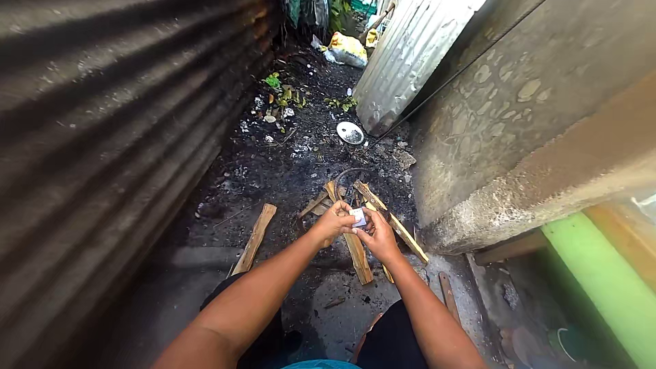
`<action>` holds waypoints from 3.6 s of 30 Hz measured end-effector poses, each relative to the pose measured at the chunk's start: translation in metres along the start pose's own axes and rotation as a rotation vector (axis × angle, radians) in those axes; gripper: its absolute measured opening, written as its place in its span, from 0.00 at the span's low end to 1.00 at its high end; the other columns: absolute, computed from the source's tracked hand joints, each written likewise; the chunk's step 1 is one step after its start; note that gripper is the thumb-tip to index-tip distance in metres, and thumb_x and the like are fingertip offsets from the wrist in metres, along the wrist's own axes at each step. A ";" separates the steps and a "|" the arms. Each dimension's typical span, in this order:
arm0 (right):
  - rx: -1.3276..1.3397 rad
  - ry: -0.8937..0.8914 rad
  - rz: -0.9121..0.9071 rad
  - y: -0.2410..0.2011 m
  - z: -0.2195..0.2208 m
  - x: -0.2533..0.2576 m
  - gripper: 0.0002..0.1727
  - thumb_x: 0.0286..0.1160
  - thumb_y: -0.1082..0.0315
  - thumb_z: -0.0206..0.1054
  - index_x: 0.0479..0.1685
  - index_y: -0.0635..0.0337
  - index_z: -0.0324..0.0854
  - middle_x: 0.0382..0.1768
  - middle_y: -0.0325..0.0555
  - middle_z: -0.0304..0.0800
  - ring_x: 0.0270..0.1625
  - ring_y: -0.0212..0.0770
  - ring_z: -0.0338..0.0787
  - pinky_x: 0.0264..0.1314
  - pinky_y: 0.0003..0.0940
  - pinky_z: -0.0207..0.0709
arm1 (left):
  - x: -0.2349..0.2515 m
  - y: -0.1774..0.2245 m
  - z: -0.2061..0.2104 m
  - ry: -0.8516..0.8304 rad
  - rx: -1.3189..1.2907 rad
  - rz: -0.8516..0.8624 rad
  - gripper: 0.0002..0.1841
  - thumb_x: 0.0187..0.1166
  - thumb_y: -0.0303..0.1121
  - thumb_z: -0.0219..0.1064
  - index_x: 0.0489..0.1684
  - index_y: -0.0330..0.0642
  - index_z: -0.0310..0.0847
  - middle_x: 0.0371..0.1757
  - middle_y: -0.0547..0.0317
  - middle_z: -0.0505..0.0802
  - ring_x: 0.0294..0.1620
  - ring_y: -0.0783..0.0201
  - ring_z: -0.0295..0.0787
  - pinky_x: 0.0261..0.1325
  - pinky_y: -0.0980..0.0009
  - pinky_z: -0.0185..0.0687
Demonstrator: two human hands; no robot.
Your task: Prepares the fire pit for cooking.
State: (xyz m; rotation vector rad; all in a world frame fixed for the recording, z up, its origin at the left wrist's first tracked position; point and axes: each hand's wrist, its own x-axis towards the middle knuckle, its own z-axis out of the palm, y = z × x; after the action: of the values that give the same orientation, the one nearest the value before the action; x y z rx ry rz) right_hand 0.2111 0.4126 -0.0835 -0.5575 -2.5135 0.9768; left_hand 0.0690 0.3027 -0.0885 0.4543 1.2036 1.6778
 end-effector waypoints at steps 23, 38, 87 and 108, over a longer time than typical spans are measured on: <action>-0.069 0.129 -0.158 0.006 0.007 -0.003 0.19 0.79 0.57 0.71 0.57 0.64 0.86 0.62 0.55 0.88 0.60 0.50 0.91 0.61 0.46 0.87 | 0.001 -0.008 -0.003 0.173 0.084 0.243 0.06 0.79 0.23 0.70 0.39 0.40 0.76 0.34 0.57 0.92 0.33 0.64 0.93 0.44 0.64 0.94; 0.802 0.184 0.387 0.015 0.033 0.014 0.07 0.75 0.81 0.71 0.47 0.76 0.87 0.51 0.59 0.92 0.45 0.43 0.95 0.53 0.38 0.92 | -0.003 -0.013 -0.007 0.068 1.193 0.956 0.13 0.77 0.30 0.75 0.54 0.33 0.87 0.52 0.44 0.90 0.45 0.56 0.94 0.51 0.60 0.93; 0.792 0.242 0.221 0.026 -0.039 0.013 0.13 0.80 0.77 0.66 0.60 0.69 0.84 0.42 0.48 0.93 0.31 0.33 0.90 0.37 0.30 0.88 | -0.001 0.004 -0.016 0.025 -0.028 0.058 0.18 0.92 0.38 0.53 0.73 0.48 0.79 0.68 0.60 0.90 0.62 0.65 0.89 0.64 0.65 0.85; 0.461 0.238 0.171 0.018 -0.045 0.008 0.17 0.85 0.75 0.61 0.70 0.66 0.79 0.48 0.60 0.90 0.44 0.50 0.92 0.52 0.49 0.88 | 0.004 -0.034 -0.005 -0.123 0.302 0.040 0.29 0.75 0.34 0.65 0.80 0.46 0.70 0.59 0.62 0.89 0.52 0.67 0.88 0.52 0.67 0.88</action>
State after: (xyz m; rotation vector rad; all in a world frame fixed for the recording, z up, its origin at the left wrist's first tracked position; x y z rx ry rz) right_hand 0.2298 0.4535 -0.0640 -0.6983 -1.9671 1.4078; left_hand 0.0802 0.3040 -0.1212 0.7601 1.3687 1.4825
